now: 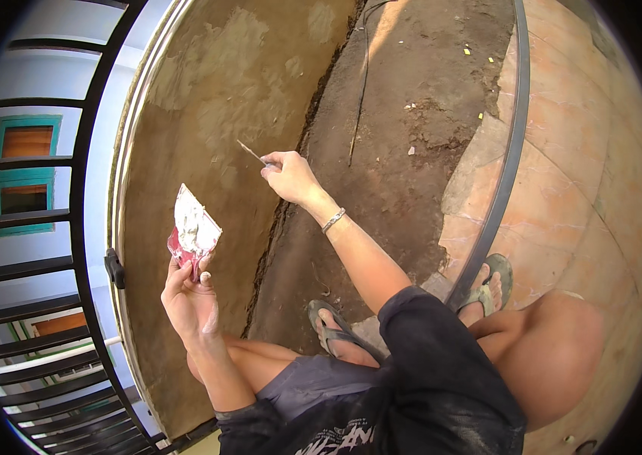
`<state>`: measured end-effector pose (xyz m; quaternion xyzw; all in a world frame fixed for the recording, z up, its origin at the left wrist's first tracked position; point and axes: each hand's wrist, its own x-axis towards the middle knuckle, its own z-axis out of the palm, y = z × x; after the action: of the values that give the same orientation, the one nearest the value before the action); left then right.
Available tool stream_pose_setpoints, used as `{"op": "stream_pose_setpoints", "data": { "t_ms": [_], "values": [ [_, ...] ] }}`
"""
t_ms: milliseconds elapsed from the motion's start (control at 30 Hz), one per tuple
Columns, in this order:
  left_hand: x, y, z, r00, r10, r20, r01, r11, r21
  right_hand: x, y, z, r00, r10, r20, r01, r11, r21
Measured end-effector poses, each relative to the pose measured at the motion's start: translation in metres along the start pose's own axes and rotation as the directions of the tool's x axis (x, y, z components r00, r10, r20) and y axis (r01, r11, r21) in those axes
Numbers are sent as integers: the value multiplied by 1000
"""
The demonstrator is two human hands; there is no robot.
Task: The person scoops white compound from a small container and applies it into a crack along a low wall using a putty knife. The person repeatedly scoops and smooths the material into the gap while crouching on a tiled floor.
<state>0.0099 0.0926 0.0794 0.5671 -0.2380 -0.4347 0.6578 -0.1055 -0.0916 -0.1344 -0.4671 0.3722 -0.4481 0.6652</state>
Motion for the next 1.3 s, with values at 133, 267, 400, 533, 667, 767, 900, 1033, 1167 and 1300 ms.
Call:
{"op": "stream_pose_setpoints", "data": {
  "t_ms": [133,267,400,533,667,767,900,1033,1167,1300],
  "values": [
    [-2,2,-3,1000,-12,-8,12,1000,18,17,14,-17,967,115,-227,-124,992,-26],
    [-5,2,-5,1000,-15,-10,15,1000,26,50,29,-6,851,75,-520,-151,983,-105],
    [-6,1,-7,1000,-11,-28,12,1000,26,51,40,35,885,-57,-461,-6,991,-135],
    [-3,2,-8,1000,-21,6,21,1000,4,15,47,33,973,8,-233,-15,999,-29],
    [1,3,-8,999,-35,-27,35,999,-7,15,46,-2,932,261,-253,-230,962,146],
    [-1,3,-8,999,-38,-26,38,999,-1,38,44,-13,891,88,-446,-129,990,-63],
    [-2,4,-9,998,-44,-35,44,999,-2,47,47,-16,974,9,-225,-68,964,-256],
    [-1,3,-10,997,-45,-63,45,999,-8,45,51,-28,881,437,-182,-409,896,174],
    [-1,3,-9,996,-57,-71,56,998,-4,50,51,-32,917,253,-307,-221,966,136],
    [0,4,-6,997,-60,-58,60,998,-3,41,51,-22,951,283,-127,-260,950,171]
  ]
}}
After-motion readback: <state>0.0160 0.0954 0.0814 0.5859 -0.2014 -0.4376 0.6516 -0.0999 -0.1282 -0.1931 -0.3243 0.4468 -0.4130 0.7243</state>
